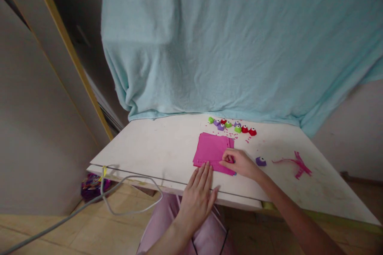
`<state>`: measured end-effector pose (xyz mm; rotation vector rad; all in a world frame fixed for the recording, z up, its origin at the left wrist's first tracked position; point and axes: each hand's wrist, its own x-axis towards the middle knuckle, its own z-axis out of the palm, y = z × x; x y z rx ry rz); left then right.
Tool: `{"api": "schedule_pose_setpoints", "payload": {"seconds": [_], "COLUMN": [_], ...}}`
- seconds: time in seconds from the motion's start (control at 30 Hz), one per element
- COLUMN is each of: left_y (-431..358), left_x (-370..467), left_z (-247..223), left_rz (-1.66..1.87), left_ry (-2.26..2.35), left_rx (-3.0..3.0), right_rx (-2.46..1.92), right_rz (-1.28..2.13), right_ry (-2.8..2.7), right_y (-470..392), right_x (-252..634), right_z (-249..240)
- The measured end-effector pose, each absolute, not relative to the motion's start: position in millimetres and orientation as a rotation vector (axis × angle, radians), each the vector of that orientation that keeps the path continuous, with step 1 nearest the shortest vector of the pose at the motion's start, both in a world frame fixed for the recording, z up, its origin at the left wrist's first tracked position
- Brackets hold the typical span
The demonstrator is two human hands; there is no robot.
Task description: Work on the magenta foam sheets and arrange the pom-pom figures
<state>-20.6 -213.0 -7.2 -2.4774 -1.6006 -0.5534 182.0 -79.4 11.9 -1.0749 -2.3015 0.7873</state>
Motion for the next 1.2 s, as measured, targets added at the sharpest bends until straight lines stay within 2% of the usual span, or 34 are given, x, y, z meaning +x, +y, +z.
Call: {"api": "schedule_pose_setpoints", "payload": {"seconds": [0.33,0.67,1.2], "left_y": [-213.5,-213.2,-197.7], "left_x": [-19.0,-19.6,-11.2], "left_z": [-6.3,-3.4,-2.0], "left_rz": [-0.62,-0.638,-0.708], "left_ry": [-1.614,-1.601,-1.711], "left_rx": [-2.472,-2.487,-2.496], "right_rx": [-1.102,-1.082,-1.058], "right_rz": [0.808,0.969,0.926], "right_ry": [-2.285,-2.295,-2.372], "right_y": [-79.7,-74.3,-71.0], "right_x": [182.6,185.4,182.1], "right_z": [12.1,17.4,19.4]}}
